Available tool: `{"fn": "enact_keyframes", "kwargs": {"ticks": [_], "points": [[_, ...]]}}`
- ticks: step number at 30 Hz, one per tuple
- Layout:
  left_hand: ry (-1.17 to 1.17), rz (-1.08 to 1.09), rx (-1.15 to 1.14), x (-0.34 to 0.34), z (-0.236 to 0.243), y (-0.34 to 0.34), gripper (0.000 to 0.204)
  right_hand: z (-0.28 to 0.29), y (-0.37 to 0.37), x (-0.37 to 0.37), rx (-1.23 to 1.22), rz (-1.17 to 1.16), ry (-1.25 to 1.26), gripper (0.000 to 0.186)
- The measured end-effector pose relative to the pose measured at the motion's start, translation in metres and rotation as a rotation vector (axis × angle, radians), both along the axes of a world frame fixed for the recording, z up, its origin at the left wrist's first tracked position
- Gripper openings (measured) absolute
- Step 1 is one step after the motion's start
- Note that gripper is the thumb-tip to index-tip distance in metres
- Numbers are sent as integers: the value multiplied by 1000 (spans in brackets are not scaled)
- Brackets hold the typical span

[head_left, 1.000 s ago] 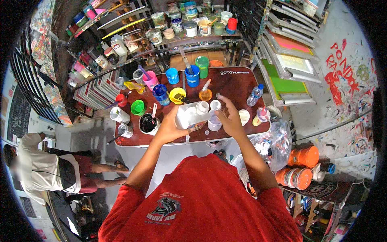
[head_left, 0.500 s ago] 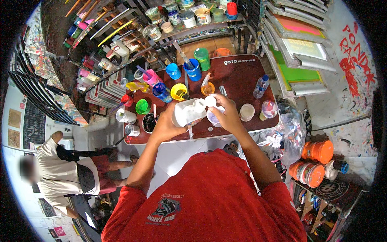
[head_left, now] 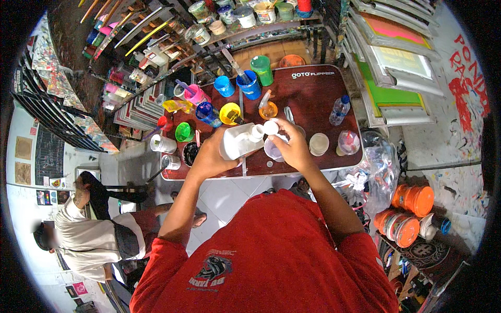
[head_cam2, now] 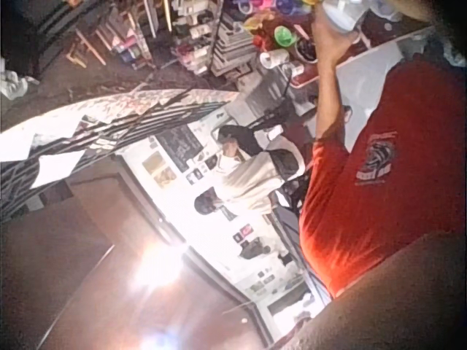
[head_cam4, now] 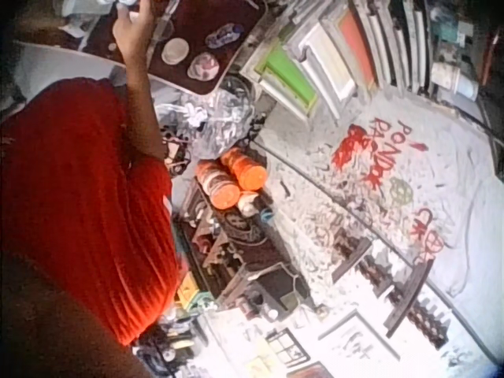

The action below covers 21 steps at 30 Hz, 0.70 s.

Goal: The person walks through a cluttered screen printing shop, picks up a plastic bag, and places it on a table. They then pick up a white plastic cup containing a purple liquid and stir it with a white stick. The person adds a clear liquid from a bottle into the cup and continues stirring the mixture.

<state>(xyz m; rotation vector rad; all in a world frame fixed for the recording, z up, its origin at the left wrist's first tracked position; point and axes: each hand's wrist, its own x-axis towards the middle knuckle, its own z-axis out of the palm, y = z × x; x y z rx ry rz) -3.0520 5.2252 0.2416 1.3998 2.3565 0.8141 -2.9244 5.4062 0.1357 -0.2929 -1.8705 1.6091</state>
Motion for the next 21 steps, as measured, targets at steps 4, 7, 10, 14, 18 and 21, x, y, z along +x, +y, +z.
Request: {"fn": "enact_keyframes", "kwargs": {"ticks": [4,7,10,14,18,21], "points": [[-91,38,-30,1,1,3,70,0,3,1,-13,44,-13,41],[-58,13,-26,-2,-1,3,70,2,5,2,11,46,-11,41],[-31,2,-41,-3,-1,4,69,0,6,2,5,44,-20,41],[-71,17,-69,-2,5,7,69,-6,3,2,0,18,-28,40],[4,-17,-80,-3,10,9,68,-15,3,-2,-8,15,-15,40],[6,-11,-97,-2,14,12,69,-14,3,-1,-30,19,-6,41]]}}
